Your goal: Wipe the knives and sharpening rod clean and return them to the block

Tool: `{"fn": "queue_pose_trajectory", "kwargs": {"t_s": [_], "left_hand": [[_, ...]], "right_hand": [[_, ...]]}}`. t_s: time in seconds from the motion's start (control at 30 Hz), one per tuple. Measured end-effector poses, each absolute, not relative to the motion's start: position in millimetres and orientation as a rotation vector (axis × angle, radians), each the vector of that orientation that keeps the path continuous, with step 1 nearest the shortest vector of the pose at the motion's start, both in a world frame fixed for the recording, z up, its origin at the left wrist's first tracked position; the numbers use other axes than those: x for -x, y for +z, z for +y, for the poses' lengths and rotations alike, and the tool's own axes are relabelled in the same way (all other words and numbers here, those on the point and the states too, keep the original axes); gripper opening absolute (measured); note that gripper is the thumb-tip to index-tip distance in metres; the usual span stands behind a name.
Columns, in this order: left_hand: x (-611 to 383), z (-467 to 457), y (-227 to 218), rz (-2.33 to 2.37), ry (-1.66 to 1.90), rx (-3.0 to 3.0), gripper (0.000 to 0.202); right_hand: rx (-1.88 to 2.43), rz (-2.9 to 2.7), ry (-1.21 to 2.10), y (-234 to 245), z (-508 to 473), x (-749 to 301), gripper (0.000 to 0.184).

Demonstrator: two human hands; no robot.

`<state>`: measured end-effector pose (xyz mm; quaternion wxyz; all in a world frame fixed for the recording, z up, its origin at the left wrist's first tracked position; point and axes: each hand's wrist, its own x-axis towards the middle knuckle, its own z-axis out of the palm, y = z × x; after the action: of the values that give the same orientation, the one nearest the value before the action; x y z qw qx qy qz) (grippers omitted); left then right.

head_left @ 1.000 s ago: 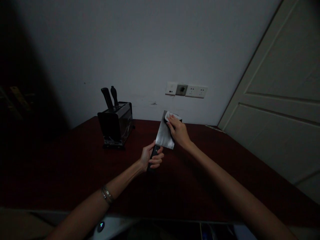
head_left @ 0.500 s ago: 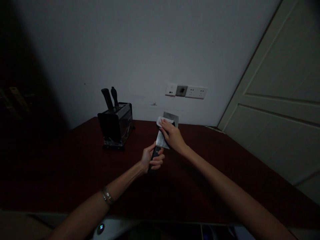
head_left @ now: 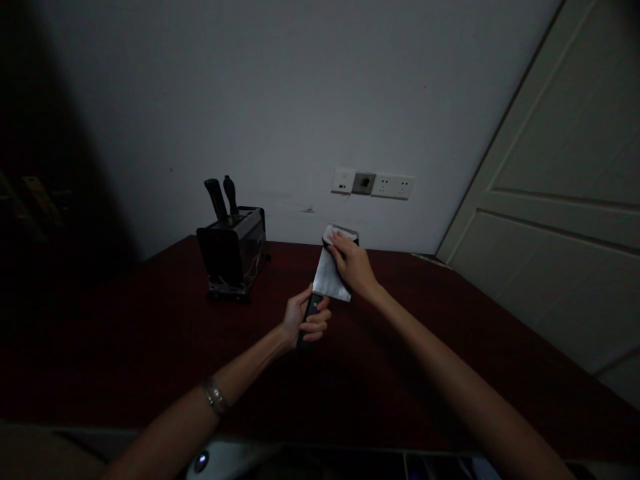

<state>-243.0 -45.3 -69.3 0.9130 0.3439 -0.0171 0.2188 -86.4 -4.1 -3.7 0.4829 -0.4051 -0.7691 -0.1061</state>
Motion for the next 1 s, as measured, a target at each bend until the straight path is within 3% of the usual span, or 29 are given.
{"fn": "queue_pose_trajectory", "kwargs": {"t_s": [0.3, 0.53, 0.77, 1.0], "left_hand": [[242.0, -44.1, -71.7, -0.041, 0.446, -0.711, 0.045], [241.4, -46.2, -70.2, -0.049, 0.41, -0.73, 0.044], [242.9, -43.3, -70.5, -0.074, 0.46, -0.732, 0.041], [242.6, -44.0, -69.5, -0.091, 0.43, -0.736, 0.042]], "right_hand": [[0.936, -1.953, -0.225, -18.7, -23.2, 94.7, 0.035], [1.047, -1.7, -0.298, 5.1, 5.8, 65.4, 0.032], [0.914, -1.93, -0.189, -26.0, -32.0, 94.5, 0.036], [1.006, -1.775, -0.252, -13.5, -25.2, 76.9, 0.035]]}}
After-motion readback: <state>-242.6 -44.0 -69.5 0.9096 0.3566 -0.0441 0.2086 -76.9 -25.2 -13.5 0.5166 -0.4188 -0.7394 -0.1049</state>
